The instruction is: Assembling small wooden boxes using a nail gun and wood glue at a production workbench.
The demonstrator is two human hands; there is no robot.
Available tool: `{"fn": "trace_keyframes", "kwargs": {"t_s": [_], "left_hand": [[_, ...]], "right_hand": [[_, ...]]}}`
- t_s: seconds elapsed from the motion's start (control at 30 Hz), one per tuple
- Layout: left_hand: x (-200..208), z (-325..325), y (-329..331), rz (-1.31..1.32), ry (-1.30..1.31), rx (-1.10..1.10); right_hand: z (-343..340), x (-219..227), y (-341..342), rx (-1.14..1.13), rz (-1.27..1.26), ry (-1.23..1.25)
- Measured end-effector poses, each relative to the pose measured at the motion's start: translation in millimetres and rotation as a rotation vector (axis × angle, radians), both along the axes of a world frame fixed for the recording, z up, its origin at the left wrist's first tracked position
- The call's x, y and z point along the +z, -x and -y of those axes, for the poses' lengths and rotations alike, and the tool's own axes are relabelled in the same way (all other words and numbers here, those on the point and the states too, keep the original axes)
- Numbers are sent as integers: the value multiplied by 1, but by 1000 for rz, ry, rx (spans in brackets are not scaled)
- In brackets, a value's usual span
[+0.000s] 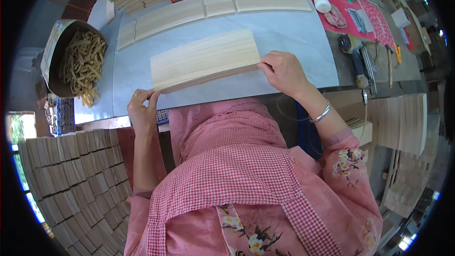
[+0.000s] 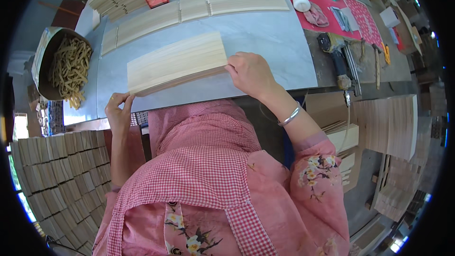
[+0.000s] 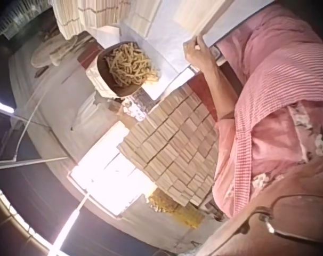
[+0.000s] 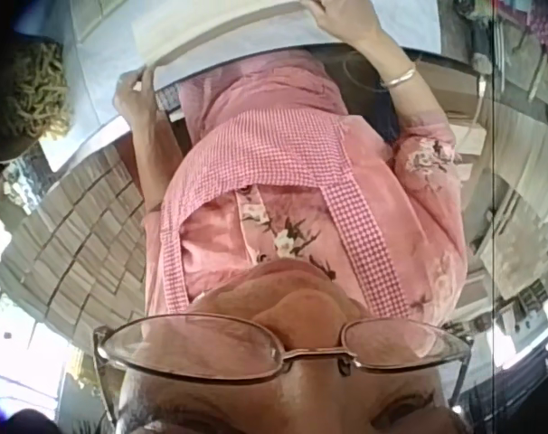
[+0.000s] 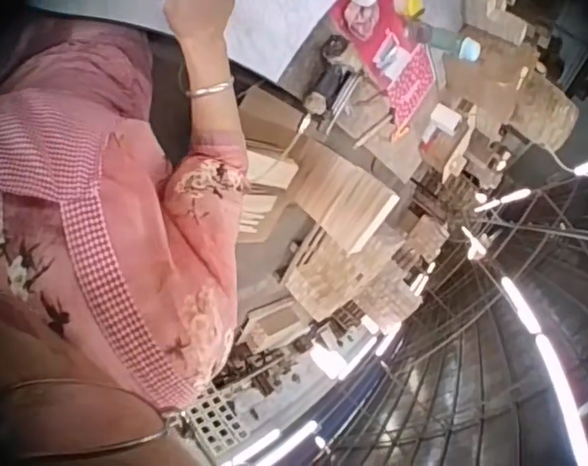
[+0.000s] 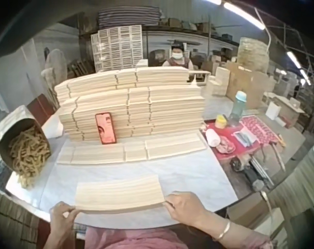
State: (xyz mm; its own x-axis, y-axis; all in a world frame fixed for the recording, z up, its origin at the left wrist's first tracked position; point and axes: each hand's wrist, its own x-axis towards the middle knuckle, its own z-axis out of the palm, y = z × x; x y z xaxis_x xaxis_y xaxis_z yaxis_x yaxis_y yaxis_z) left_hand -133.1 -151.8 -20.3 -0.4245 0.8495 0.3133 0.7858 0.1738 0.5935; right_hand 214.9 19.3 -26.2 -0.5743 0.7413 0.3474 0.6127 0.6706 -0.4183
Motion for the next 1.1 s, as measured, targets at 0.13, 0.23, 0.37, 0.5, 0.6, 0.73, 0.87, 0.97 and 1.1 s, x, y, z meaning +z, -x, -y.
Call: {"fn": "trace_keyframes", "kwargs": {"t_s": [0.13,0.23,0.37,0.5,0.6,0.73,0.87,0.97,1.1], "left_hand": [[-1,2,-8,-21,9,-4],[-2,3,-12,-46,18,3],[-2,3,-21,-28,21,48],[1,3,-24,-20,19,44],[4,4,-18,-31,53,22],[15,-2,-8,-61,149,-42],[72,-32,-50,-219,350,7],[61,-76,-88,-395,127,-356],[37,-136,-120,-424,165,-537]], "right_hand": [[-19,3,-3,35,17,86],[-29,2,-7,70,13,158],[-36,-4,-10,99,-30,122],[-36,0,-8,108,-31,139],[-38,-1,-11,125,-27,149],[-51,0,-14,163,-3,152],[-70,19,-11,-40,-351,478],[-73,6,8,-77,-392,367],[-79,-10,36,-140,-444,285]]}}
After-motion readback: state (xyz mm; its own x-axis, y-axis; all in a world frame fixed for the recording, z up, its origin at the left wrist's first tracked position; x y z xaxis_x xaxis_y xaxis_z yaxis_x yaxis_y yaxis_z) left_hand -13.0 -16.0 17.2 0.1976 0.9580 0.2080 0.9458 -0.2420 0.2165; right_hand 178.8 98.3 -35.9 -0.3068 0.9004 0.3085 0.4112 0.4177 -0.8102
